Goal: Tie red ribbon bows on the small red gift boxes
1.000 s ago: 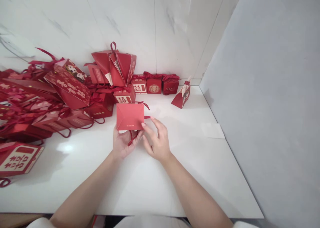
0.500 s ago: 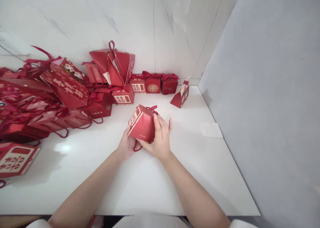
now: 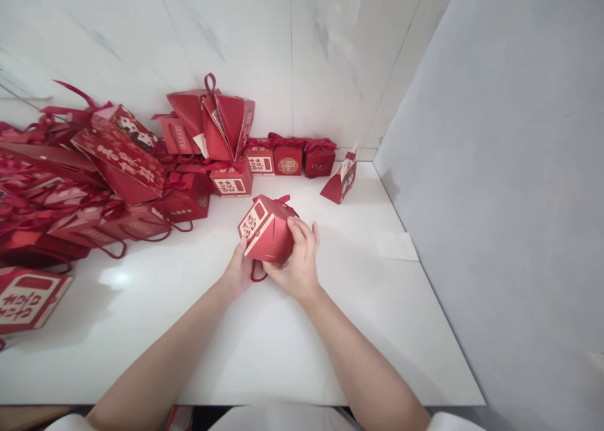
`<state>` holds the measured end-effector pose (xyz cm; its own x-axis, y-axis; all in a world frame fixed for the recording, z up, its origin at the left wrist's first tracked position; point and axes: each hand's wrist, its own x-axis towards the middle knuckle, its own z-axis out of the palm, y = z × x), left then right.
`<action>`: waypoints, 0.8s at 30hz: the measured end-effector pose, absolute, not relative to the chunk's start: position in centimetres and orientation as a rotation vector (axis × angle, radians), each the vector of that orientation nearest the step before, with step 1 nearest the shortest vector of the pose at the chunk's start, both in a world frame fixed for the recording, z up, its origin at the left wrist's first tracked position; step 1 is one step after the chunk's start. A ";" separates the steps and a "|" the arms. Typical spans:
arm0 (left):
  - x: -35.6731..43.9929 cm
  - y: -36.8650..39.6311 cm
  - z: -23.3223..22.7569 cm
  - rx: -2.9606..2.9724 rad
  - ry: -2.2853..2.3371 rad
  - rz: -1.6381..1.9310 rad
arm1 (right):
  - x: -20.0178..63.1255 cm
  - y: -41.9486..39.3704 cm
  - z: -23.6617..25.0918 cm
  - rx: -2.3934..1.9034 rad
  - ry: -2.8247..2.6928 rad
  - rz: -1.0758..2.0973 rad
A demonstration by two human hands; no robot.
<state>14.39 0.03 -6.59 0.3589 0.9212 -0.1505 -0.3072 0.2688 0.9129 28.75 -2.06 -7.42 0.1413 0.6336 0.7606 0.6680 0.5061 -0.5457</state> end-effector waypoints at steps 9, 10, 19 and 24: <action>9.2 3.2 -6.4 1.535 1.008 1.442 | 28.8 -1.9 -9.1 -1.037 -1.579 0.764; 9.2 3.3 -6.5 1.505 0.995 1.442 | 28.7 -1.9 -9.3 -1.032 -1.539 0.833; 10.3 2.7 -7.8 1.513 0.982 1.270 | 28.7 -1.4 -8.9 -0.871 -1.332 1.023; 11.4 2.2 -7.8 1.473 1.032 1.131 | 29.1 -1.3 -9.3 -1.265 -1.235 0.587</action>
<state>11.40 2.16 -7.79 0.2074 0.9667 0.1498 0.0615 -0.1657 0.9843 29.14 -1.27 -9.33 0.3060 0.8815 0.3597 0.2784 0.2784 -0.9192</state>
